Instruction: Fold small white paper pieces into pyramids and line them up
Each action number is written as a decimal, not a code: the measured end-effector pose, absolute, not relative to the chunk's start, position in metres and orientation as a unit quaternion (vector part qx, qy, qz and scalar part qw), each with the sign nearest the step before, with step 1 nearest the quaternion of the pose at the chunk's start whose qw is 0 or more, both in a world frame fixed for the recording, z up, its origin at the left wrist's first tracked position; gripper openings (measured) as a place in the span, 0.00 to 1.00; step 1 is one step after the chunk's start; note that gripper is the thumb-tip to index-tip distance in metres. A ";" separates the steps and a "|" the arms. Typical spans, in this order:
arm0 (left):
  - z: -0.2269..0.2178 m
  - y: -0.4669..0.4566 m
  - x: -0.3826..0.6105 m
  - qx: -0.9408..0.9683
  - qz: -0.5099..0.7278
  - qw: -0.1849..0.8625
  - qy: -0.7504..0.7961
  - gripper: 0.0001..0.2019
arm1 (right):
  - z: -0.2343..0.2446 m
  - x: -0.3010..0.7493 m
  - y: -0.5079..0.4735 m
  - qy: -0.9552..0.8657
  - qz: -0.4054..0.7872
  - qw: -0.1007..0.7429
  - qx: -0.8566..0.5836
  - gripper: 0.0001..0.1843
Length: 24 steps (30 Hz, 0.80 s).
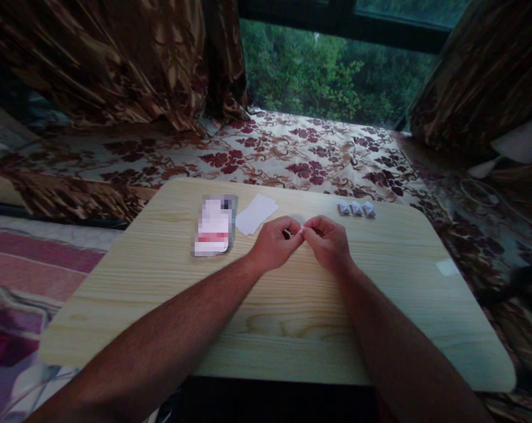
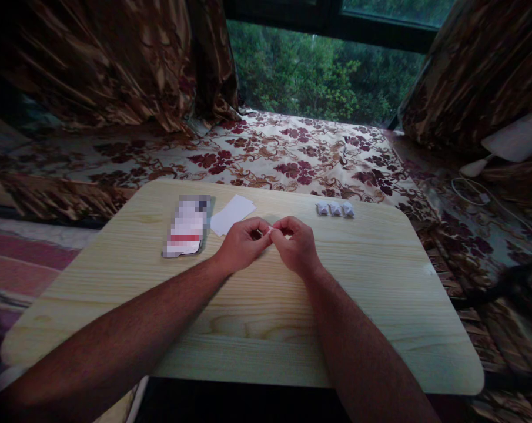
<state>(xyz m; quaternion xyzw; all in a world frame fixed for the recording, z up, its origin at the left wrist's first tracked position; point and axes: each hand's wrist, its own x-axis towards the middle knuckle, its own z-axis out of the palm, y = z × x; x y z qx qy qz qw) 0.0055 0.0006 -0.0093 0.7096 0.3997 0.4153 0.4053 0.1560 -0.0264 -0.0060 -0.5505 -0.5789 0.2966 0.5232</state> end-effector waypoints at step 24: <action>-0.010 0.005 0.005 0.640 0.445 0.478 0.405 0.11 | -0.005 0.156 -0.024 -0.543 0.333 0.537 -0.553 0.05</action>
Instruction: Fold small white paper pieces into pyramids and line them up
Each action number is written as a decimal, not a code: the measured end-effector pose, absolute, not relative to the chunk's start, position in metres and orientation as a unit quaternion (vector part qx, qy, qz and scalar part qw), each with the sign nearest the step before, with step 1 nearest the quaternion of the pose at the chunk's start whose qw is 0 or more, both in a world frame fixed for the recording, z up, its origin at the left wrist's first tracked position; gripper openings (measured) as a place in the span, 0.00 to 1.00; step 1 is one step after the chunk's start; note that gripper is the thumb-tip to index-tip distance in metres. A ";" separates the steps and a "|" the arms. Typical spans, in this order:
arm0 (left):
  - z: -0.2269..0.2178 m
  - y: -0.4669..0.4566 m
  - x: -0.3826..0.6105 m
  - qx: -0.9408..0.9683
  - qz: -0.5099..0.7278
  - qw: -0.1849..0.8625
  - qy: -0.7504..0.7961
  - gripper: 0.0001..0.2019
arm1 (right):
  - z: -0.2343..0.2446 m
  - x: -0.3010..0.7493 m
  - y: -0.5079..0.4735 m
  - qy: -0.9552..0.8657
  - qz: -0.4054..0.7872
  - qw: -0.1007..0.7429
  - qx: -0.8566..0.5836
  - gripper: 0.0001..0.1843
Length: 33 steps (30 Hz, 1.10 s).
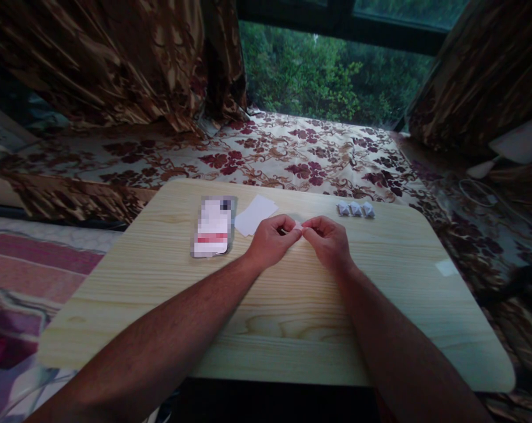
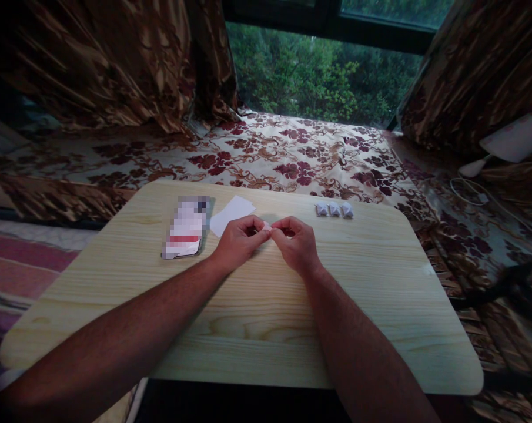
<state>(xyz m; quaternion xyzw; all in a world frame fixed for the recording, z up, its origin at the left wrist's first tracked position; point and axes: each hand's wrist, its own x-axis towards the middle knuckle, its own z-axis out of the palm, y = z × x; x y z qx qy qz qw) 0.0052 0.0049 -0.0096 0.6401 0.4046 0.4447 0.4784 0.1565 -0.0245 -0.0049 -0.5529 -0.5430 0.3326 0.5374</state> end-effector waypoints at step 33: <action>-0.010 0.004 0.003 0.631 0.469 0.482 0.387 0.11 | -0.009 0.154 -0.029 -0.557 0.313 0.543 -0.544 0.03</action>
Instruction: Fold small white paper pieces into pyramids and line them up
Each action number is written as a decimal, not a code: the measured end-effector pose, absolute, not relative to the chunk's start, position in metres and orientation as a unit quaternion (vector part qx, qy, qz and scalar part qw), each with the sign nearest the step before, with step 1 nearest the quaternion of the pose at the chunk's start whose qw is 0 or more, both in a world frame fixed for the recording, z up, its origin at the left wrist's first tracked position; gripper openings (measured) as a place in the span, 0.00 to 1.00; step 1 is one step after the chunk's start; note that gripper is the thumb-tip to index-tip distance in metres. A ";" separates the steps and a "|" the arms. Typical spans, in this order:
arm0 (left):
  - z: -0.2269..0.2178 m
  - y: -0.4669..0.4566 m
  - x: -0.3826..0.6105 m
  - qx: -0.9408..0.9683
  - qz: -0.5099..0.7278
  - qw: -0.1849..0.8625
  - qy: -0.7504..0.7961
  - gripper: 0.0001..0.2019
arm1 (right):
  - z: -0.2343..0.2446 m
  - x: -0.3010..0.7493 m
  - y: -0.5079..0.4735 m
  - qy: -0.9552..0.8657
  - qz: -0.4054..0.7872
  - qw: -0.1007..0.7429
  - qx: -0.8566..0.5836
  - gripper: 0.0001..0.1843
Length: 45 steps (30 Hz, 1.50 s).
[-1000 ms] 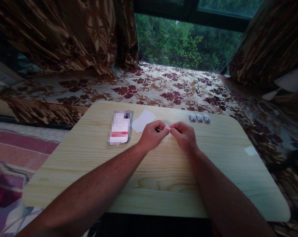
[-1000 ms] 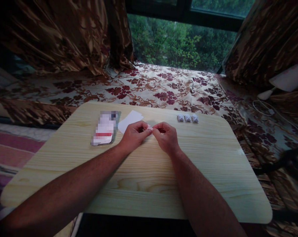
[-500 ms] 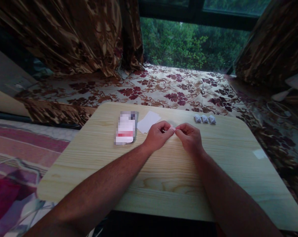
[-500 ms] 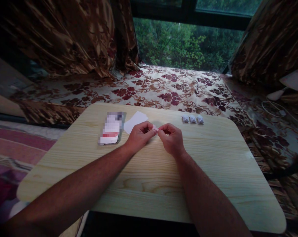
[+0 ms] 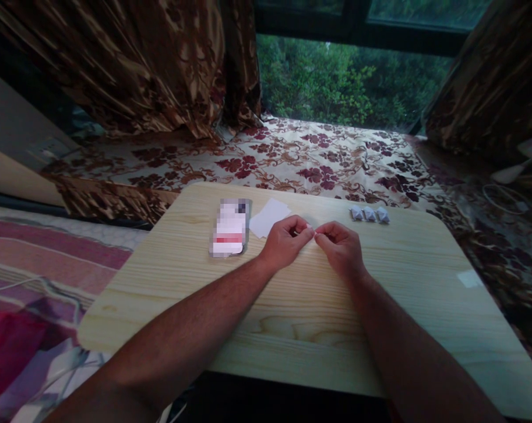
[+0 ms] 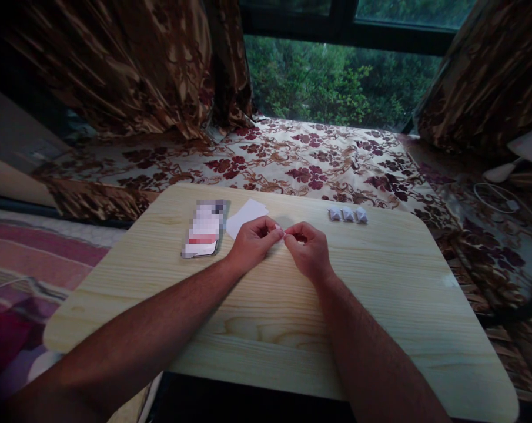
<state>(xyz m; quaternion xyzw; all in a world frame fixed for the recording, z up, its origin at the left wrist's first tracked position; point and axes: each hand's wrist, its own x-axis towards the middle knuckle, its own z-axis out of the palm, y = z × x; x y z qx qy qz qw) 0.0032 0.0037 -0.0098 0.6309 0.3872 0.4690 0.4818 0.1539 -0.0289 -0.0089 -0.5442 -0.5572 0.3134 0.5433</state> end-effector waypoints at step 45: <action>-0.006 0.005 -0.001 0.627 0.456 0.506 0.378 0.10 | -0.005 0.155 -0.030 -0.586 0.341 0.501 -0.538 0.08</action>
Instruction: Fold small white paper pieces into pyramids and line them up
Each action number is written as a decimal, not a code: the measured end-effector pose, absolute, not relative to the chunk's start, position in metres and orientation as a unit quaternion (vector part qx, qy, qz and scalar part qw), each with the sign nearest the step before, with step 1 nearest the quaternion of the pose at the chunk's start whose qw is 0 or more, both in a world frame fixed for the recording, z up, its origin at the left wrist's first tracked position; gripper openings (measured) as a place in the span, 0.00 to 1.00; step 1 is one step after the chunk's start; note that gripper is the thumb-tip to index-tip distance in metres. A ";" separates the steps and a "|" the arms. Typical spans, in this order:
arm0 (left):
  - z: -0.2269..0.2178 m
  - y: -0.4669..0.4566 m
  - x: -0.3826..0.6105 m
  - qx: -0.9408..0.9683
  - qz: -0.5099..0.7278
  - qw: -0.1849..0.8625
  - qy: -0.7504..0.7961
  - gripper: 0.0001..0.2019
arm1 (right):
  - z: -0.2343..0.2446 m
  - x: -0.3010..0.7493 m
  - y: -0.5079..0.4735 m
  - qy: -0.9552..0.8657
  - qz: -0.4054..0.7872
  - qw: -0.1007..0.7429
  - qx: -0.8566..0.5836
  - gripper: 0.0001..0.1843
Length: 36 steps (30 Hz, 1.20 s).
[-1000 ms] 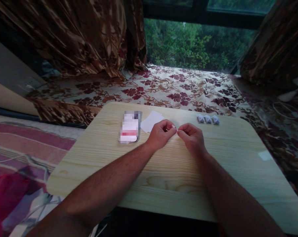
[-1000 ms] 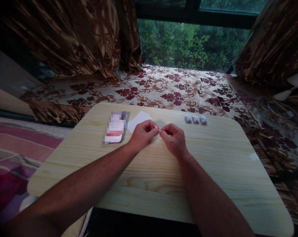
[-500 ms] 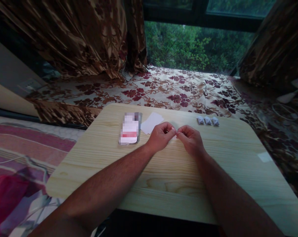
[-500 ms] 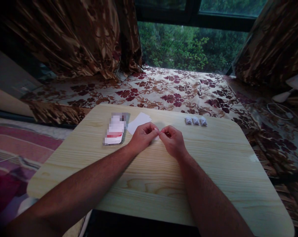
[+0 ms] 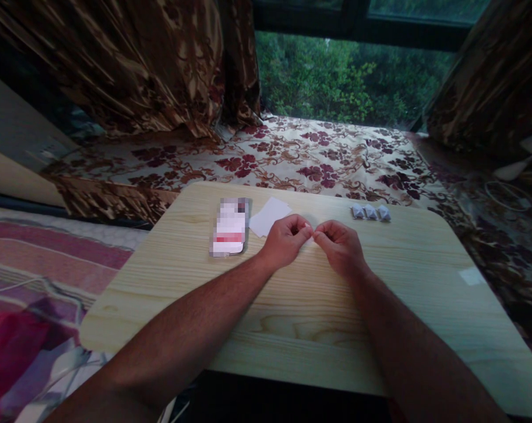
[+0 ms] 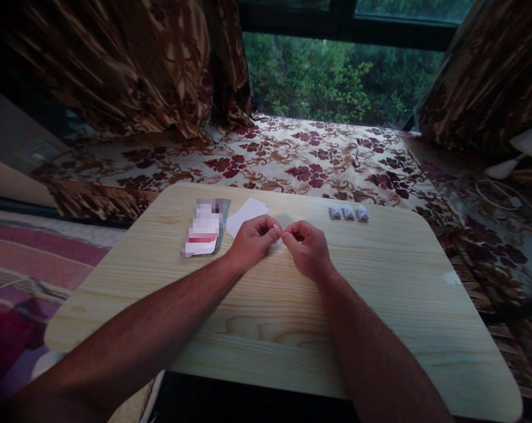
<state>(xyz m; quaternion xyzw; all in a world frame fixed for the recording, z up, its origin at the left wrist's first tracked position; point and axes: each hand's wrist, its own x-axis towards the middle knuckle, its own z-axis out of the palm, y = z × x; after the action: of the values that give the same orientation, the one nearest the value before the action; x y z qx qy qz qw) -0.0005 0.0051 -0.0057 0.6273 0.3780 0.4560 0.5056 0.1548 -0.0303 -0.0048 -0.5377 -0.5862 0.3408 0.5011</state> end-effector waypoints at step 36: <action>-0.009 0.008 0.000 0.579 0.485 0.546 0.362 0.09 | -0.004 0.154 -0.024 -0.438 0.428 0.596 -0.519 0.09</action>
<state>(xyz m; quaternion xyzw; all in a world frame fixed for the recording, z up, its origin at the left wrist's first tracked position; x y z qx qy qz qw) 0.0001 0.0078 -0.0090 0.5795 0.3617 0.4852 0.5458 0.1540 -0.0240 -0.0045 -0.5191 -0.4384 0.4281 0.5959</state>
